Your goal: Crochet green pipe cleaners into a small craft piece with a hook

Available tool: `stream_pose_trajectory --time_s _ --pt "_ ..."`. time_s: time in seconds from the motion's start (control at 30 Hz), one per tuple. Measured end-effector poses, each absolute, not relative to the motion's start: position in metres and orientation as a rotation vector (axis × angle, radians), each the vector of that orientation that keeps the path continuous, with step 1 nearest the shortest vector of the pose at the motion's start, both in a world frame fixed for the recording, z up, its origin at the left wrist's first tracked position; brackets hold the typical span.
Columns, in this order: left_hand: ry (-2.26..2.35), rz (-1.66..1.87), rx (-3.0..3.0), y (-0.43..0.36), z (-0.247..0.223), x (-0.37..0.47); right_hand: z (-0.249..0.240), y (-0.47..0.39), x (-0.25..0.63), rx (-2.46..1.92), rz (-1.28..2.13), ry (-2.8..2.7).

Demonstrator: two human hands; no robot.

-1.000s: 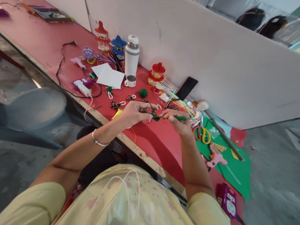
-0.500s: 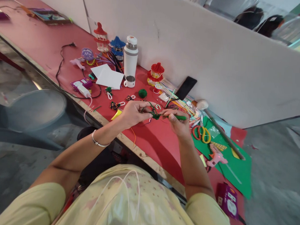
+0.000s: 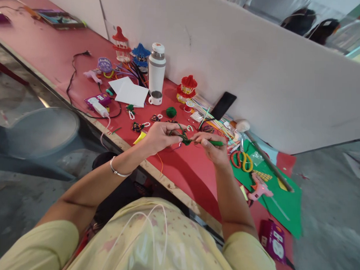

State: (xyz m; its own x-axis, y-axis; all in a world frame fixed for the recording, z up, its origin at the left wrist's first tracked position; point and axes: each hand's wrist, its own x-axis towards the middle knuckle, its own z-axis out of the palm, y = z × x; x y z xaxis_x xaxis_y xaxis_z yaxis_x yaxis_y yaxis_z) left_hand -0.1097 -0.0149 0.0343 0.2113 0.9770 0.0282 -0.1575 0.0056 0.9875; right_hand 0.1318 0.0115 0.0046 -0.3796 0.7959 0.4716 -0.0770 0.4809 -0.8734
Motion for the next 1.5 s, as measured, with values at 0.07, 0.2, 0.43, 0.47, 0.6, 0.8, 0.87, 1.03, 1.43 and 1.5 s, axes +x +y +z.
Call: stream_pose_trajectory --time_s 0.07,0.2,0.43,0.47,0.6,0.8,0.87,1.03,1.43,1.5 --pt "0.942 1.132 1.215 -0.014 0.032 -0.11 0.011 0.01 0.132 -0.625 1.04 -1.749" --pt "0.968 1.154 1.271 -0.011 0.026 -0.111 0.023 0.005 0.132 -0.635 0.988 -1.842" --pt "1.08 1.246 1.5 -0.008 0.018 -0.113 0.034 -0.003 0.126 -0.635 0.789 -1.983" --pt "1.101 1.26 1.529 -0.009 0.018 -0.113 0.035 -0.005 0.125 -0.643 0.733 -2.009" --pt "1.143 1.326 1.575 -0.011 0.018 -0.112 0.037 -0.013 0.118 -0.624 0.491 -2.094" --pt "1.199 1.396 1.555 -0.015 0.019 -0.106 0.02 -0.02 0.106 -0.533 0.045 -2.129" --pt "1.219 1.41 1.541 -0.016 0.02 -0.105 0.011 -0.022 0.104 -0.55 -0.101 -2.139" --pt "1.201 1.41 1.465 -0.02 0.024 -0.103 -0.006 -0.023 0.099 -0.593 -0.336 -2.117" --pt "1.017 1.192 1.27 -0.014 0.033 -0.113 -0.01 -0.016 0.098 -0.636 -0.147 -2.142" --pt "1.009 1.198 1.309 -0.01 0.031 -0.115 -0.01 -0.015 0.1 -0.617 -0.163 -2.176"
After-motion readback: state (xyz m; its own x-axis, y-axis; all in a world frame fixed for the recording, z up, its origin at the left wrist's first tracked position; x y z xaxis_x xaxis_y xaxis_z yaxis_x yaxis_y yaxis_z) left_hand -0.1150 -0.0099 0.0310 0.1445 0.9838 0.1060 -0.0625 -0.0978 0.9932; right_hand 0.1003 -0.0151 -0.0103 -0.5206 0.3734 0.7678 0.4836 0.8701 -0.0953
